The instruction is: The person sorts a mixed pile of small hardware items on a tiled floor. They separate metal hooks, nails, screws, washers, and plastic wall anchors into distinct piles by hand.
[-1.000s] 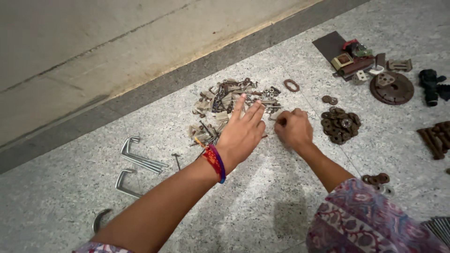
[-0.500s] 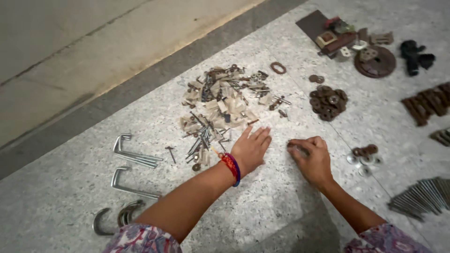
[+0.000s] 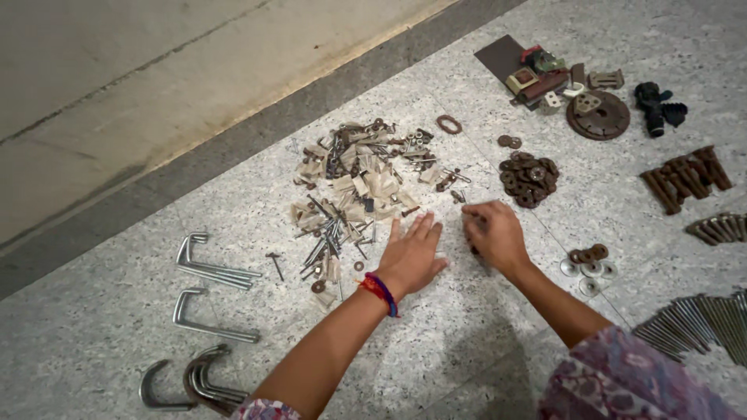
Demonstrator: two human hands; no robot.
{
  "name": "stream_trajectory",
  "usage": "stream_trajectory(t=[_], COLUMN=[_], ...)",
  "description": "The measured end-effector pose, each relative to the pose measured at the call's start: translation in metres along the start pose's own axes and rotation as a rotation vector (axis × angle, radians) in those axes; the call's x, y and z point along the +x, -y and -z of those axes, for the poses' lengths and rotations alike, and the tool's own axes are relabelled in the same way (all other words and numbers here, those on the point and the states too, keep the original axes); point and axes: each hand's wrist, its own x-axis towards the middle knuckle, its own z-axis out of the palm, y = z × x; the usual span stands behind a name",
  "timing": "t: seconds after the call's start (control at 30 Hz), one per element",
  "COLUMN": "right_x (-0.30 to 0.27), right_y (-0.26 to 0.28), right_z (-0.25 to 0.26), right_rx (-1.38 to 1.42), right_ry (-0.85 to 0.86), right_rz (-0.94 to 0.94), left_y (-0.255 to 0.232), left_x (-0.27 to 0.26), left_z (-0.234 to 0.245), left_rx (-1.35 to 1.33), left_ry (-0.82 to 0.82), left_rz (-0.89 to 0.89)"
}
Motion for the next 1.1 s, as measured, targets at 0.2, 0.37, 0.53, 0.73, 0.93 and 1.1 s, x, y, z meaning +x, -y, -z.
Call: stream_trajectory(t=[0.2,0.37,0.53,0.73,0.93,1.1], right_x=[0.043,0.054,0.063,0.066,0.065,0.071], right_y=[0.023,0.025,0.014,0.015,0.026,0.028], right_z=[-0.022,-0.04,-0.051,-0.044,-0.031,-0.033], right_rx=[-0.118,-0.223,-0.249,-0.294,-0.279,-0.274], right_ry=[0.012,-0.005,-0.027,0.056,0.112,0.156], right_rz=[-0.067,-0.147,-0.121,-0.063,-0.099,-0.121], left_y=[0.016,0.023,0.015,0.012,0.012,0.013], left_x=[-0.003,-0.011,-0.013,-0.007,-0.006,-0.011], left_z=[0.009,-0.002,-0.019,-0.029,-0.028,-0.018], left_rx=[-0.123,-0.239,-0.247,-0.283,-0.257,-0.288], left_ry=[-0.08,-0.165,-0.25,-0.287,-0.266,-0.235], left_rz=[0.114,0.165,0.179,0.183,0.197,0.217])
